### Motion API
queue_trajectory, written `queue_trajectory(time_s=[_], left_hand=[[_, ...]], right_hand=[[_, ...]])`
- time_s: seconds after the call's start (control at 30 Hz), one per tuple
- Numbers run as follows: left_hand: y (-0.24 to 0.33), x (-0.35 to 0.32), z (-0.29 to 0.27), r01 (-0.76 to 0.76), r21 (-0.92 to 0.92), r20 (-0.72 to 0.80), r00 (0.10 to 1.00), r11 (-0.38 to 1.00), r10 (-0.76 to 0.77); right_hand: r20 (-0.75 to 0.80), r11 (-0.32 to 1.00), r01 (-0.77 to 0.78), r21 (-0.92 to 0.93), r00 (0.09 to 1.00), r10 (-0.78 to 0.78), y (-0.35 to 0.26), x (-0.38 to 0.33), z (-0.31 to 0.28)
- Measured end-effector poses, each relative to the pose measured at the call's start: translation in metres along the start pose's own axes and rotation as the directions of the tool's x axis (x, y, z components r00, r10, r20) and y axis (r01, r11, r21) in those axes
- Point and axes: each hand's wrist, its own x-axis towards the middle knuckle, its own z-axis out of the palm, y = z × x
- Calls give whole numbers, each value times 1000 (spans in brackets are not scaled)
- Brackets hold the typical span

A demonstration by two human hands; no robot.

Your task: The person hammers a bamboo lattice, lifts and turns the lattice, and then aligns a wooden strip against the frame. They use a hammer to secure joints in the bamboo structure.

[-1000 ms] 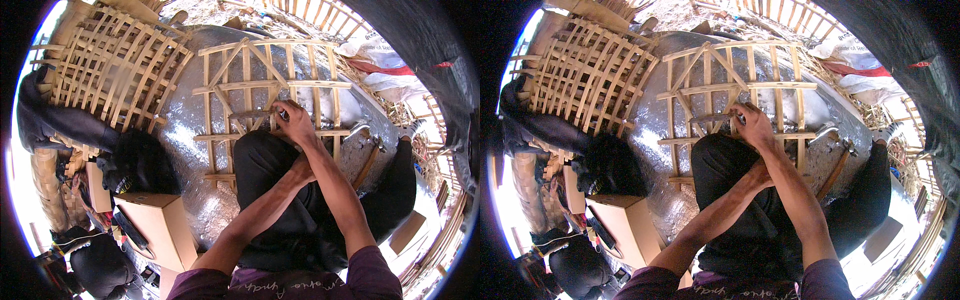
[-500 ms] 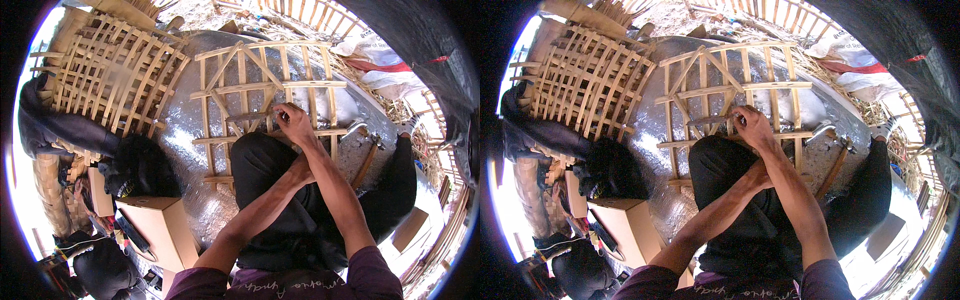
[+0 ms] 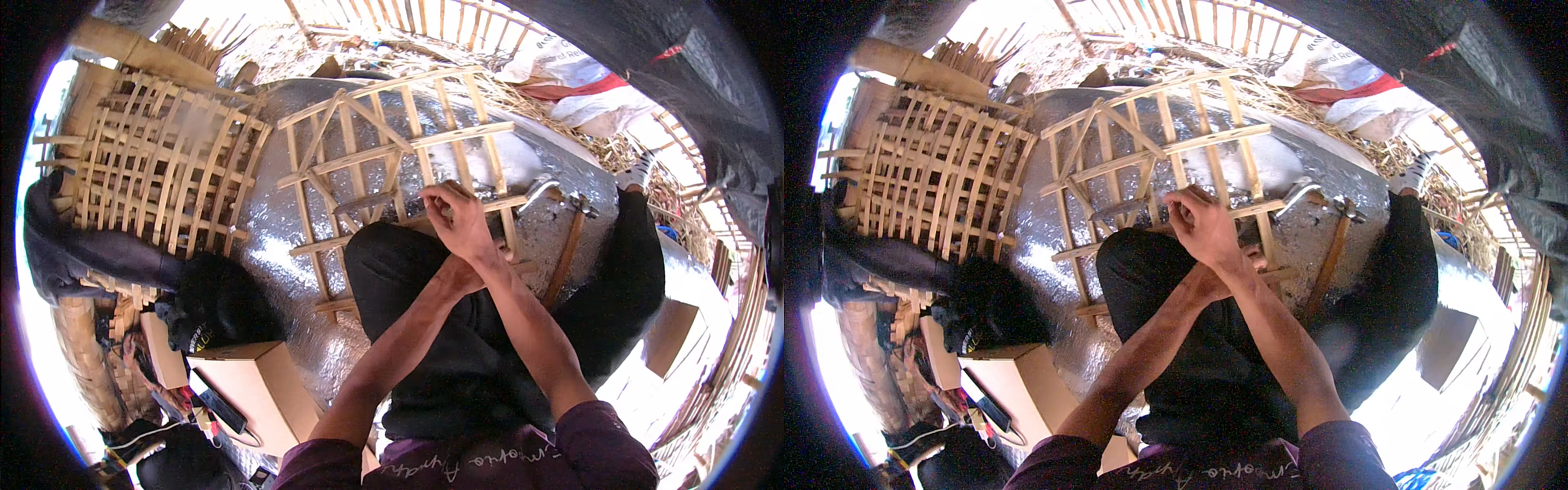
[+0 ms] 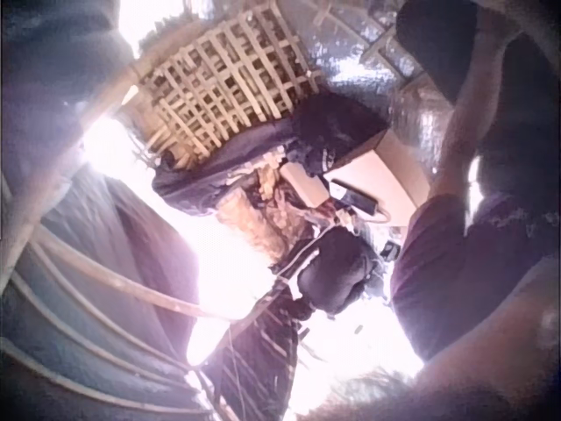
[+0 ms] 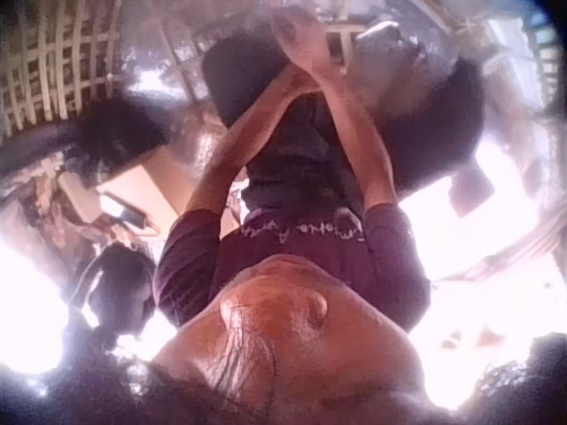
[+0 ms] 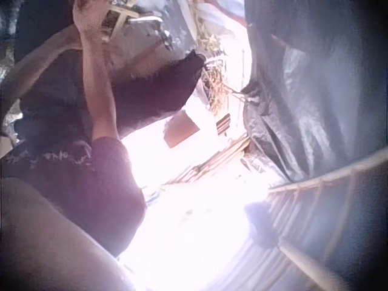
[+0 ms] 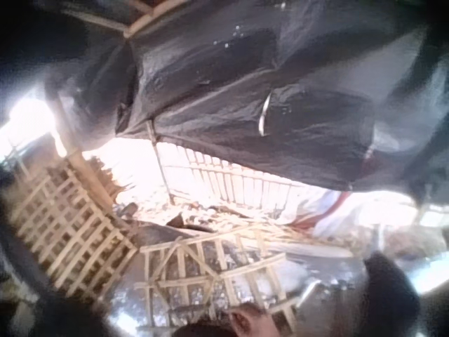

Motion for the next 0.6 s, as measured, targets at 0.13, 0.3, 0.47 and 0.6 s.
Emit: queue_trajectory(time_s=[0.13, 0.3, 0.47, 0.6], left_hand=[[7, 14, -15, 116, 197, 72, 989, 973, -133], [6, 30, -13, 49, 130, -141, 990, 990, -30], [24, 13, -31, 39, 345, -350, 932, 938, 90], [38, -7, -74, 55, 254, -552, 828, 966, 98]], right_hand=[[-130, 995, -7, -102, 992, -7, -27, -45, -46], [-281, 812, -192, -551, 959, 36, -29, -130, -188], [-591, 433, -584, -687, 795, 135, -30, -214, -298], [-639, 213, -712, -669, 697, 325, -34, -263, -296]])
